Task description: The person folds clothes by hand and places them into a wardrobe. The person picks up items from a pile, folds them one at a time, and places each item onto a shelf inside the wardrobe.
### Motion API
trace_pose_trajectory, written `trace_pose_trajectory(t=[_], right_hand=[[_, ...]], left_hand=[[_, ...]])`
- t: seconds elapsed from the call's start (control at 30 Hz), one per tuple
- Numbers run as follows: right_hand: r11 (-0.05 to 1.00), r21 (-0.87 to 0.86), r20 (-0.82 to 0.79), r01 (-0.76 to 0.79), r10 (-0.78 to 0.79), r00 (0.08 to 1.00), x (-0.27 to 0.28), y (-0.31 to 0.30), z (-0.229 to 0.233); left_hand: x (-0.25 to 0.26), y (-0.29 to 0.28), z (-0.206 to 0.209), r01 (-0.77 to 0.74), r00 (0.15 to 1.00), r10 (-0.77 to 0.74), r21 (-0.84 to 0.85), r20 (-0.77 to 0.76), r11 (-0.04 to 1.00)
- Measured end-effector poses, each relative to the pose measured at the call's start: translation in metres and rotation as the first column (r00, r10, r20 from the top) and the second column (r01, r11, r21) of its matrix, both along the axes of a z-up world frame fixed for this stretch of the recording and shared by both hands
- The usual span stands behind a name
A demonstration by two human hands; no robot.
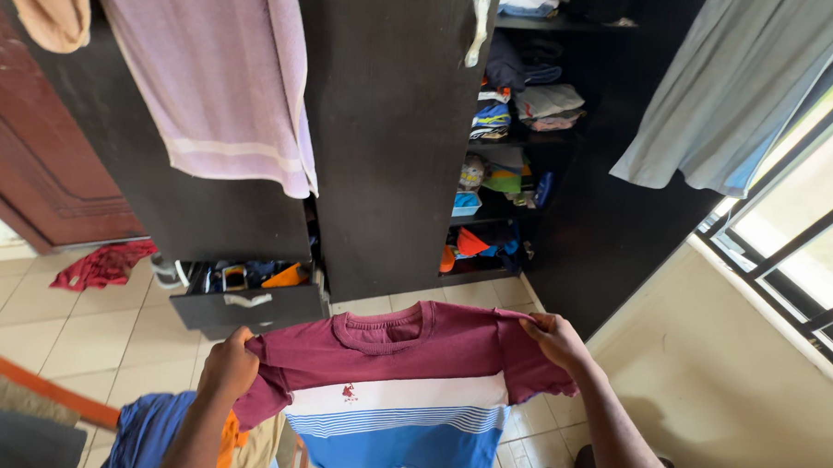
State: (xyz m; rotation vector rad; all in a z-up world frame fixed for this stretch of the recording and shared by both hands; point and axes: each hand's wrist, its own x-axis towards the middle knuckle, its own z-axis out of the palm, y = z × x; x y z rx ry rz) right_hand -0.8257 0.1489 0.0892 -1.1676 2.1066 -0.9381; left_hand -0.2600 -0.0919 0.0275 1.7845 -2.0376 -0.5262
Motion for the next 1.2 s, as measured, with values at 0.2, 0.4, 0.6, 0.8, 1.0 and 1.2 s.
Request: trace_pose_trajectory(t=[0.2, 0.4, 0.6, 0.8, 1.0, 1.2], right_hand=[[0.982, 0.189, 0.179, -0.001, -0.033, 0.983, 0.014, 0.007, 0.029], [0.998, -0.03, 0.795, 0.051, -0.007, 0.607, -0.012, 0.012, 0.043], [0.94, 0.186, 0.754, 0.285, -0.323, 0.573, 0.003, -0.018, 0.064], [0.994, -0.002, 0.675, 0.106, -0.077, 0.734, 0.079, -0.064, 0.078], [0.929, -0.199, 0.365, -0.311, 0.365, 0.857, 0.125, -0.08, 0.089], [0.809, -0.091, 0.234, -0.581, 0.584, 0.777, 0.116, -0.059, 0.128]], left_hand=[[0.01, -0.039, 0.003, 0.299, 0.952, -0.258, 0.317, -0.163, 0.9], [0.012, -0.032, 0.083, 0.434, 0.863, -0.148, 0.56, -0.483, 0.706], [-0.027, -0.02, 0.074, 0.242, 0.872, 0.09, 0.584, -0.481, 0.775], [-0.146, 0.03, 0.086, 0.58, 0.586, 0.073, 0.481, -0.807, 0.658], [-0.253, 0.086, 0.13, 0.615, 0.591, 0.1, 0.528, -0.8, 0.586], [-0.28, 0.108, 0.175, 0.649, 0.458, 0.111, 0.417, -0.882, 0.636]])
